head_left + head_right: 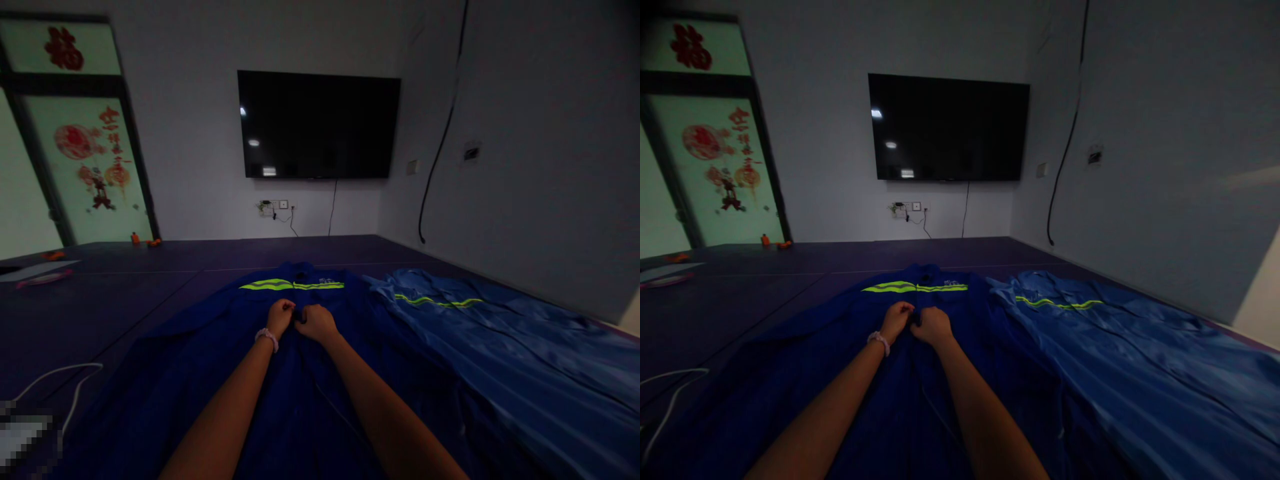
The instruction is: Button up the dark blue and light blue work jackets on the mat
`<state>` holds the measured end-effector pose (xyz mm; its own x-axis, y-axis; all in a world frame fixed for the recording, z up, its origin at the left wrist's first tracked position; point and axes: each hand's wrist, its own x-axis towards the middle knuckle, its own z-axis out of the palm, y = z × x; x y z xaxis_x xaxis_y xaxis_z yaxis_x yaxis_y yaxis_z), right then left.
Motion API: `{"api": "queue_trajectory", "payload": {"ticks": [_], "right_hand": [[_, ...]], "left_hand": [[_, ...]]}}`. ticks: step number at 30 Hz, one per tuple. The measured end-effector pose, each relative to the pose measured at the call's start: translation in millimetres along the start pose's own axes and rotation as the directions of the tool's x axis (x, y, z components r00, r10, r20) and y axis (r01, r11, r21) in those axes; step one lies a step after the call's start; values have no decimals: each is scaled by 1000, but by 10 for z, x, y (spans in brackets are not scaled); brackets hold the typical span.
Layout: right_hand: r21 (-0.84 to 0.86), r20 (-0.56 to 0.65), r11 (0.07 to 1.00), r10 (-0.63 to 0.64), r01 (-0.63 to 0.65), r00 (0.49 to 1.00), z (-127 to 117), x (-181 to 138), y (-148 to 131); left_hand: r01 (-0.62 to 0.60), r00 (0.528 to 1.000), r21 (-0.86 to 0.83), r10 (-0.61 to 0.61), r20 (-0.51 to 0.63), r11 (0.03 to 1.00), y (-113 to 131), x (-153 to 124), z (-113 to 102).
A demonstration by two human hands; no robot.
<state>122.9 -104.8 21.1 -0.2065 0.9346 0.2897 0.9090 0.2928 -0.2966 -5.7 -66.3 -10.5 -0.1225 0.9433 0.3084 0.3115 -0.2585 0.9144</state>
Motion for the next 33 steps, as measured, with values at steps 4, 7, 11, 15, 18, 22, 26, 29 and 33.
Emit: {"api": "queue_trajectory", "payload": {"ticks": [4,7,11,15,18,22,26,29,33], "right_hand": [[69,-1,996,64,-64,998,31,32,3],[180,-28,979,103,-96,994,74,83,72],[337,-65,939,102,-75,993,137,164,156],[497,-109,868,88,-23,990,198,223,180],[579,-143,815,70,26,987,225,247,184],[644,-182,761,51,79,982,239,282,164],[674,-192,732,49,96,980,277,308,114],[679,-186,729,48,93,981,314,305,95],[661,-174,747,58,73,983,330,282,122]], "left_hand": [[8,1000,-35,-8,18,999,28,-12,-20],[14,999,-60,-11,53,998,45,-29,-45],[17,995,-77,-9,95,997,45,-45,-58],[1,994,-76,8,111,997,46,-54,-49],[-14,992,-77,24,120,997,64,-62,-54],[-24,992,-73,33,122,997,92,-66,-86],[-24,994,-66,31,109,998,95,-61,-106],[-17,996,-49,21,90,999,89,-59,-102],[-6,996,-20,8,93,1000,96,-64,-88]]}}
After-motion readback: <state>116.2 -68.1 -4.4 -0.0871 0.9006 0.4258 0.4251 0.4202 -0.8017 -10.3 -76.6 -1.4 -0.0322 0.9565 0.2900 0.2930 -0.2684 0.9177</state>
